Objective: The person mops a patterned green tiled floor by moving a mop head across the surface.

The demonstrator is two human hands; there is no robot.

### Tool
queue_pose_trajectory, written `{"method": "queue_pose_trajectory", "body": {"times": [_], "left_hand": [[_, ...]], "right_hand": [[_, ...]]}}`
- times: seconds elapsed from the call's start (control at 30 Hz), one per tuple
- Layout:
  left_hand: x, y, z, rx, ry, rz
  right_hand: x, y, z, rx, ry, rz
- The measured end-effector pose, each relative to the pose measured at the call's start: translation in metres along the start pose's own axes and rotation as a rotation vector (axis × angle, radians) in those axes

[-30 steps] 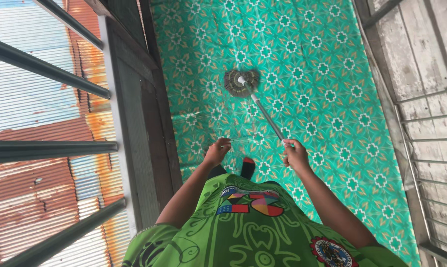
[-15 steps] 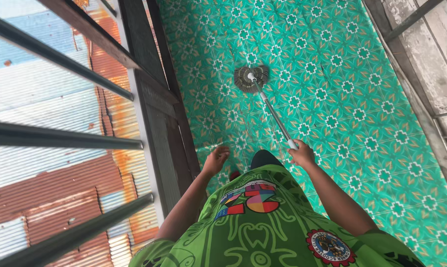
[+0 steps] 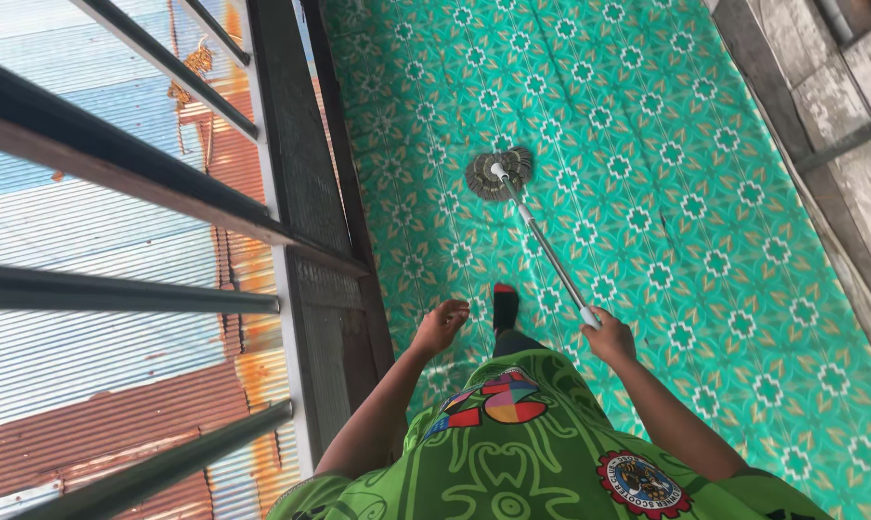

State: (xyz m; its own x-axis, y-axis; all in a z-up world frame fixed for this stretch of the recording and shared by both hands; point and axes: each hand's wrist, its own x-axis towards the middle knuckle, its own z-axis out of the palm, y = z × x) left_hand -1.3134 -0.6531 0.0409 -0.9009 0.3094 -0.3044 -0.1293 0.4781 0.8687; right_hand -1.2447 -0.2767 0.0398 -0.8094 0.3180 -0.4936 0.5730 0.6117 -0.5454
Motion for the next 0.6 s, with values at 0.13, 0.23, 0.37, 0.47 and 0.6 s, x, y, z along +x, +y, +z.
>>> {"method": "queue_pose_trajectory", "body": {"times": [0.13,0.23,0.37,0.47,0.6], "left_hand": [[0.074,0.029,-0.018,0.049,0.032,-0.024],[0.127,0.042,-0.036,0.014,0.080,-0.023],[0.177,0.051,-0.043,-0.198,0.141,-0.084],[0.215,0.054,-0.057,-0.288,0.141,-0.046],[0.274,0.062,-0.099,-0.121,0.146,-0.116]], "right_hand": [[0.071,-0.049,-0.034,-0.185,0.048,-0.119],[0.126,-0.081,-0.052,-0.196,0.015,-0.183],[0.194,-0.123,-0.068,-0.067,-0.138,0.034],[0.248,-0.161,-0.064,-0.181,0.007,-0.181],[0.320,-0.213,-0.054,-0.274,-0.064,-0.060]]}}
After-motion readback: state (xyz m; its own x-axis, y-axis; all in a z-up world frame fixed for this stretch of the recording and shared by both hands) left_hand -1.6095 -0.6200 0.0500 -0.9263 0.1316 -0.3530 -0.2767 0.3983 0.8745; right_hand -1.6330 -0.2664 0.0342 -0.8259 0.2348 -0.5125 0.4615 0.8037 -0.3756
